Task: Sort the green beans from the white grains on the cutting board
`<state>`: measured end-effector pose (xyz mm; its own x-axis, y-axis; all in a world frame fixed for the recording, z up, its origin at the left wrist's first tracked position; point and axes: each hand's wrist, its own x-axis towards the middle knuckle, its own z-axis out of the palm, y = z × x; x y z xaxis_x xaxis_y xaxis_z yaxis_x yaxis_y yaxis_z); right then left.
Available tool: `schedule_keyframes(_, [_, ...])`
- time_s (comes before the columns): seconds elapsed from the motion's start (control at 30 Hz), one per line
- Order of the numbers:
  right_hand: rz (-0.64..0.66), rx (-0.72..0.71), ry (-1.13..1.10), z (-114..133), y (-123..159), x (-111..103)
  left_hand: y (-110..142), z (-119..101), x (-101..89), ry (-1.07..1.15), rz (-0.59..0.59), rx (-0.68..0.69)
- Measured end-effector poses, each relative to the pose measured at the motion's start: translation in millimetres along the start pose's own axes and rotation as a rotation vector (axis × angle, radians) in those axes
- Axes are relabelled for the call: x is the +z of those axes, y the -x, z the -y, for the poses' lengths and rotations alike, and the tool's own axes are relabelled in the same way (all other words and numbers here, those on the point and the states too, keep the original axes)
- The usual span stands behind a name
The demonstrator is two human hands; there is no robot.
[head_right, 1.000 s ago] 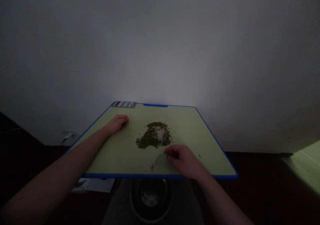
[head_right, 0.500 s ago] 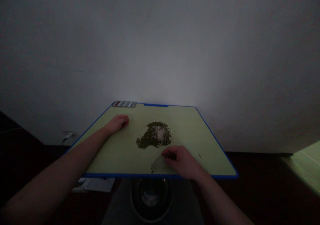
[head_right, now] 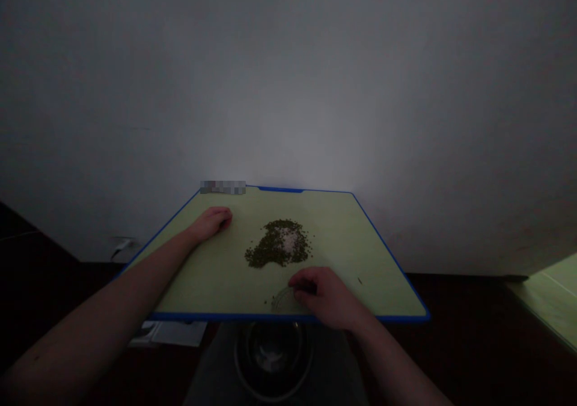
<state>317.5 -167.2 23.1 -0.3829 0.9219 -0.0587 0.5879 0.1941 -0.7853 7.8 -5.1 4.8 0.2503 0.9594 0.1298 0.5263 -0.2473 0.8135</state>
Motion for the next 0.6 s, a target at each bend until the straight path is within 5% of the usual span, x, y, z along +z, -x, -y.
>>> schedule_keyframes(0.3, [-0.089, 0.026, 0.023, -2.6, -5.0, -2.4, 1.3, -1.8, 1.4, 0.036, -0.004, -0.034])
schedule_keyframes(0.6, [-0.041, 0.006, 0.032, -1.1, -10.1, 6.2, 0.0, 0.9, 2.1, 0.012, 0.001, -0.010])
